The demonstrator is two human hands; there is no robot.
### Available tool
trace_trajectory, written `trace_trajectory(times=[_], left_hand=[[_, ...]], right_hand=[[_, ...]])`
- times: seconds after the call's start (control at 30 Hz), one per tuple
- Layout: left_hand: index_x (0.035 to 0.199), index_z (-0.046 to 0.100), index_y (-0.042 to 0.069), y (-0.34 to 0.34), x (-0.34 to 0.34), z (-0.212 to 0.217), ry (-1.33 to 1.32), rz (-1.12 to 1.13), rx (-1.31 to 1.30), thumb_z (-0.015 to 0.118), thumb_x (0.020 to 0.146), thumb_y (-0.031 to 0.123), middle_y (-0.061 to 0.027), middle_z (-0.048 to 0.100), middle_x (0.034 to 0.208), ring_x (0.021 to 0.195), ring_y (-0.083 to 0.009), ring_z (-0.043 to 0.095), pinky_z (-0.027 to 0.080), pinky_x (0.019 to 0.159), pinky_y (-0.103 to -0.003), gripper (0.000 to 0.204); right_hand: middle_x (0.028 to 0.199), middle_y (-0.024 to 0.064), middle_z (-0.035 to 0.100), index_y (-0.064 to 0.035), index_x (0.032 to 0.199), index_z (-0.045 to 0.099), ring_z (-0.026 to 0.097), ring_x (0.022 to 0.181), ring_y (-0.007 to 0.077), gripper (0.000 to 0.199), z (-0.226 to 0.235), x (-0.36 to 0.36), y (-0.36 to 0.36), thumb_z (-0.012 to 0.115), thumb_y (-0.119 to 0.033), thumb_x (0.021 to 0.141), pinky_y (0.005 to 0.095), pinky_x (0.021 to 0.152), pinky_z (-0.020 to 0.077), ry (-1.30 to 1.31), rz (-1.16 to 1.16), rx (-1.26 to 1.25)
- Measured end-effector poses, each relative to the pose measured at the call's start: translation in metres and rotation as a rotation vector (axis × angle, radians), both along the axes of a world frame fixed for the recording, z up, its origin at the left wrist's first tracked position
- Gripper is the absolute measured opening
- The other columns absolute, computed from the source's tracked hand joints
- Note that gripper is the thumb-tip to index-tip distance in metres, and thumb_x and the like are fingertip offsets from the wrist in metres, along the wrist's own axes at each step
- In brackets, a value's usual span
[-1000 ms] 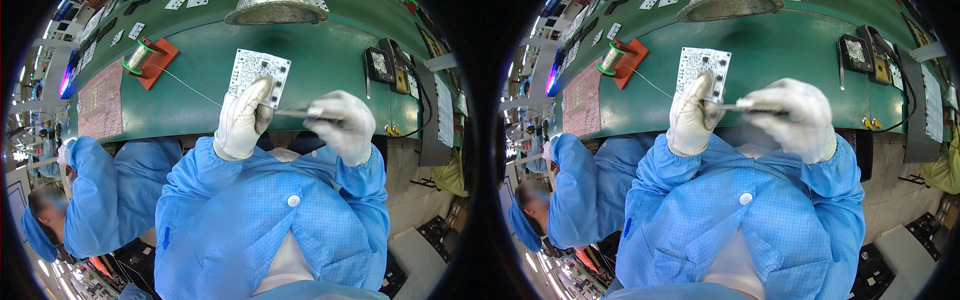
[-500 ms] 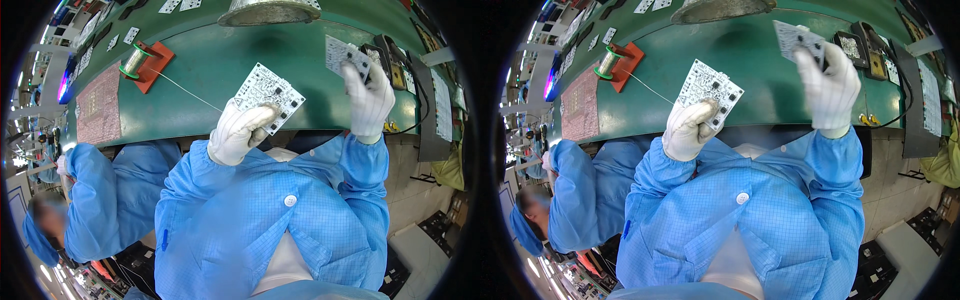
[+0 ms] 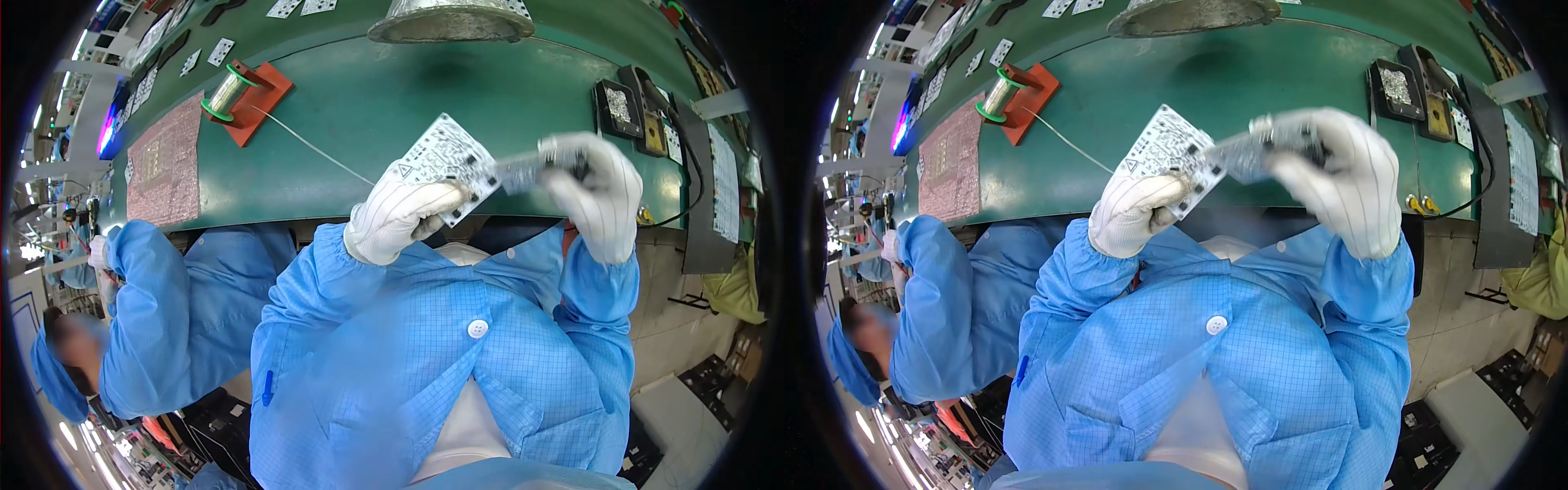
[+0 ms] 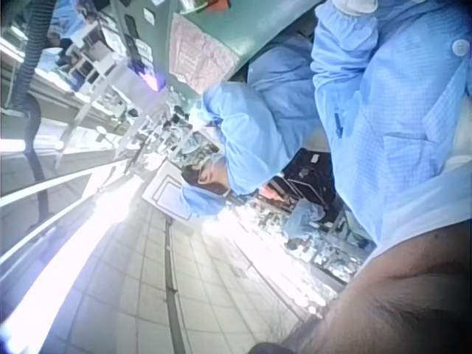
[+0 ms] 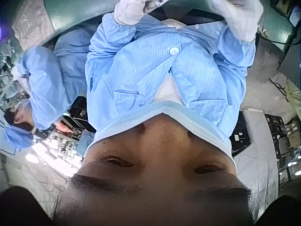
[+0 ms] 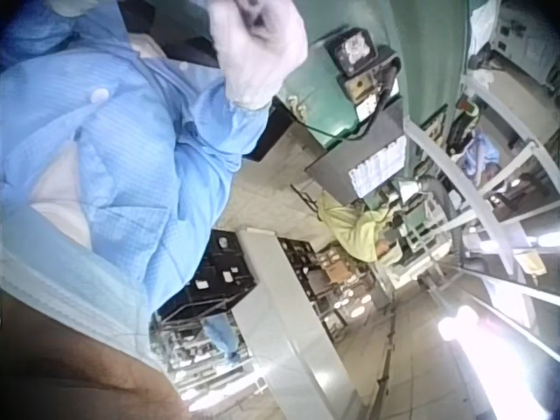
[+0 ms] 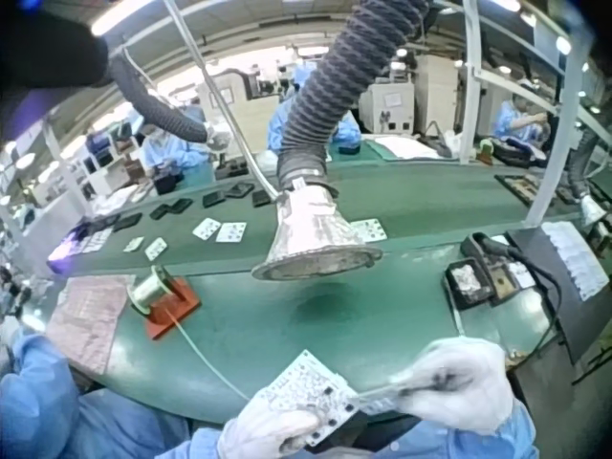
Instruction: Soldering components onto printed circuit boards at an assembly station.
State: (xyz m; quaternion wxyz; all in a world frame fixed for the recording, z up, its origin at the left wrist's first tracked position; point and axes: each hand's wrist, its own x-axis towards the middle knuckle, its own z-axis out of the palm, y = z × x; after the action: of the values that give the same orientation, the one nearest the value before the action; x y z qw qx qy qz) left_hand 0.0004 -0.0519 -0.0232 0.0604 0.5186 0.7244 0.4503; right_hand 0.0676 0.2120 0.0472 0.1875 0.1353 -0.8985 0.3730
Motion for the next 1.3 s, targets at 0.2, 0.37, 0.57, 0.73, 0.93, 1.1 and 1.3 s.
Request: trace_trajectory(times=[0.2,0.37,0.57,0.73,0.93,1.1,1.3], left_hand=[[0.112,0.064,0.002,0.013,0.0,-0.002,0.345,0.008,0.17,0.059,0.076,0.001,-0.0103,0.063,0.093,0.074,-0.0248,0.06,0.049,0.066,-0.036,0.037],[0.107,0.064,0.004,0.01,0.007,-0.025,0.297,0.124,0.131,0.064,0.073,0.006,-0.0117,0.064,0.099,0.087,-0.033,0.062,0.051,0.077,-0.04,0.035],[0.092,0.063,0.008,0.029,0.004,-0.005,0.678,0.215,0.058,0.068,0.072,0.008,-0.0097,0.064,0.089,0.078,-0.029,0.064,0.052,0.064,-0.038,0.021],[0.076,0.052,0.009,0.043,0.015,-0.009,0.464,0.736,-0.177,0.07,0.07,0.013,-0.0054,0.052,0.061,0.052,-0.0235,0.056,0.046,0.049,-0.034,0.019],[0.081,0.056,0.009,0.044,0.018,-0.009,0.496,0.672,-0.071,0.073,0.071,0.015,-0.0053,0.054,0.065,0.054,-0.0223,0.057,0.046,0.05,-0.034,0.02],[0.085,0.059,0.008,0.039,0.018,-0.014,0.537,0.704,-0.13,0.076,0.069,0.016,-0.0046,0.054,0.065,0.054,-0.0208,0.057,0.046,0.051,-0.033,0.024],[0.091,0.063,0.007,0.038,0.019,-0.012,0.622,0.697,-0.028,0.075,0.07,0.015,-0.0031,0.053,0.065,0.052,-0.0185,0.055,0.045,0.05,-0.032,0.025]], right_hand=[[0.077,0.0038,0.064,0.0033,0.104,0.066,0.053,0.059,0.0072,0.028,-0.012,-0.013,0.018,0.071,-0.017,0.086,0.0216,0.054,0.0427,-0.015,-0.482,-0.151],[0.08,0.0056,0.064,0.0045,0.104,0.064,0.056,0.06,0.0078,0.029,-0.004,-0.009,0.005,0.07,-0.017,0.085,0.0221,0.052,0.0443,-0.199,-0.375,-0.391],[0.078,0.0048,0.064,0.0044,0.101,0.065,0.055,0.06,0.007,0.029,0.001,-0.009,-0.004,0.068,-0.02,0.087,0.0226,0.05,0.0435,-0.236,-0.437,-0.368],[0.077,0.0048,0.065,0.0041,0.099,0.068,0.058,0.064,0.0095,0.025,0.003,0.01,-0.021,0.064,-0.013,0.082,0.0231,0.058,0.0465,-0.217,-0.209,-0.34],[0.072,0.0094,0.064,0.0013,0.098,0.068,0.059,0.058,0.0121,0.024,-0.026,-0.012,-0.001,0.067,-0.018,0.084,0.0287,0.054,0.0459,0.014,-0.538,0.02],[0.077,0.0063,0.064,0.0055,0.097,0.066,0.057,0.062,0.0094,0.026,-0.011,0.006,-0.008,0.066,-0.016,0.082,0.0243,0.058,0.0472,-0.229,-0.304,-0.265],[0.071,0.01,0.059,-0.0048,0.089,0.066,0.059,0.06,0.0257,0.012,-0.041,-0.024,0.025,0.067,-0.015,0.083,0.0311,0.055,0.0478,0.117,-0.531,0.507]])
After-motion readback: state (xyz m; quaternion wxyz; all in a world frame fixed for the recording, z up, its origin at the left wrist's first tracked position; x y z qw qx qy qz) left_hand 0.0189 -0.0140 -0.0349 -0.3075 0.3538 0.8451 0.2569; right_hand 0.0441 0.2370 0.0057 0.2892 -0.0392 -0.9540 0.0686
